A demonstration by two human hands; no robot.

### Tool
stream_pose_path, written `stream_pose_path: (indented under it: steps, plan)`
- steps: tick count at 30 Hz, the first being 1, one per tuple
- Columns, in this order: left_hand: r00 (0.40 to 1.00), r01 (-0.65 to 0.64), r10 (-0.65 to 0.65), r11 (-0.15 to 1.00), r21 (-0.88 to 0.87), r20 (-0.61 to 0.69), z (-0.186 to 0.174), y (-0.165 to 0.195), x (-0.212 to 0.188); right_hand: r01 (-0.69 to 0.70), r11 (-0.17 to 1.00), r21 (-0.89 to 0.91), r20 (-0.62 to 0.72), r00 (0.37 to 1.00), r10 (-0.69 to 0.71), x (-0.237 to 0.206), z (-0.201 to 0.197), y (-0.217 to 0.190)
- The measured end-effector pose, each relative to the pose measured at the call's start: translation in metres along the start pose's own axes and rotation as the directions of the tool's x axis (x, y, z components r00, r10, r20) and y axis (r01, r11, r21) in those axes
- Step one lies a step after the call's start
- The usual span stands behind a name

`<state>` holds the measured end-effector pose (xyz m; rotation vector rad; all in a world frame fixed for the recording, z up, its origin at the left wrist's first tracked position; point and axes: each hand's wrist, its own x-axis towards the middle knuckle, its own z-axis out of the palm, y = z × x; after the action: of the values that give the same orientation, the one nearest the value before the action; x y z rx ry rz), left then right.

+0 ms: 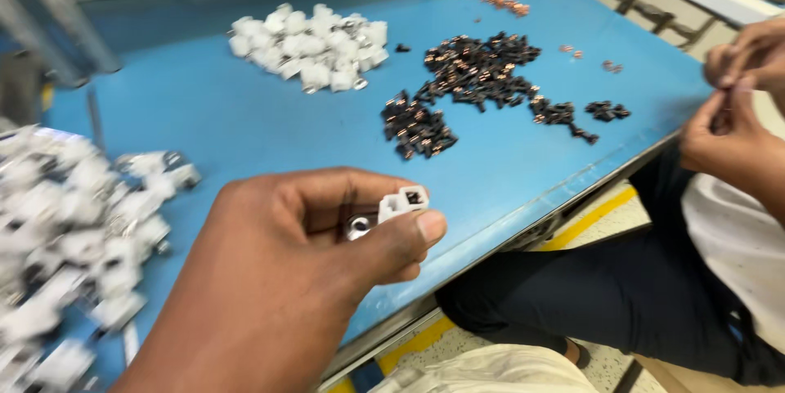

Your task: The person picks up white plastic switch housings one at a time from a pile on the workbench and uses tweezers to insert small copper contact parts into each housing, then places the assembled part aside. A coworker across the table handles the same parts in parallel.

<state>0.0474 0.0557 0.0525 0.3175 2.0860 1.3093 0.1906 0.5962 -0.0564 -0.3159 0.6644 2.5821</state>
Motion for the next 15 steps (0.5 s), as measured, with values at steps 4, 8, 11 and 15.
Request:
stream_pose_path:
  steps: [4,8,11,15]
  plan:
    - [0.993,0.118,-0.116,0.991,0.070,-0.026,-0.002,0.009,-0.025,0.069,0.984,0.165,-0.019,0.998,-0.067,-0.011,-0.011,0.044]
    - [0.988,0.146,-0.141,0.986,0.080,-0.065,-0.001,0.016,-0.049,0.177,0.887,0.426,-0.073,0.984,-0.161,-0.023,-0.005,0.060]
    - [0.970,0.231,-0.221,0.967,0.108,-0.099,-0.004,0.017,-0.060,-0.081,0.850,0.520,0.050,0.997,0.064,-0.030,-0.005,0.055]
    - [0.985,0.161,-0.157,0.985,0.055,-0.065,-0.003,0.012,-0.069,0.049,0.924,0.379,-0.041,0.999,-0.036,-0.044,-0.023,0.049]
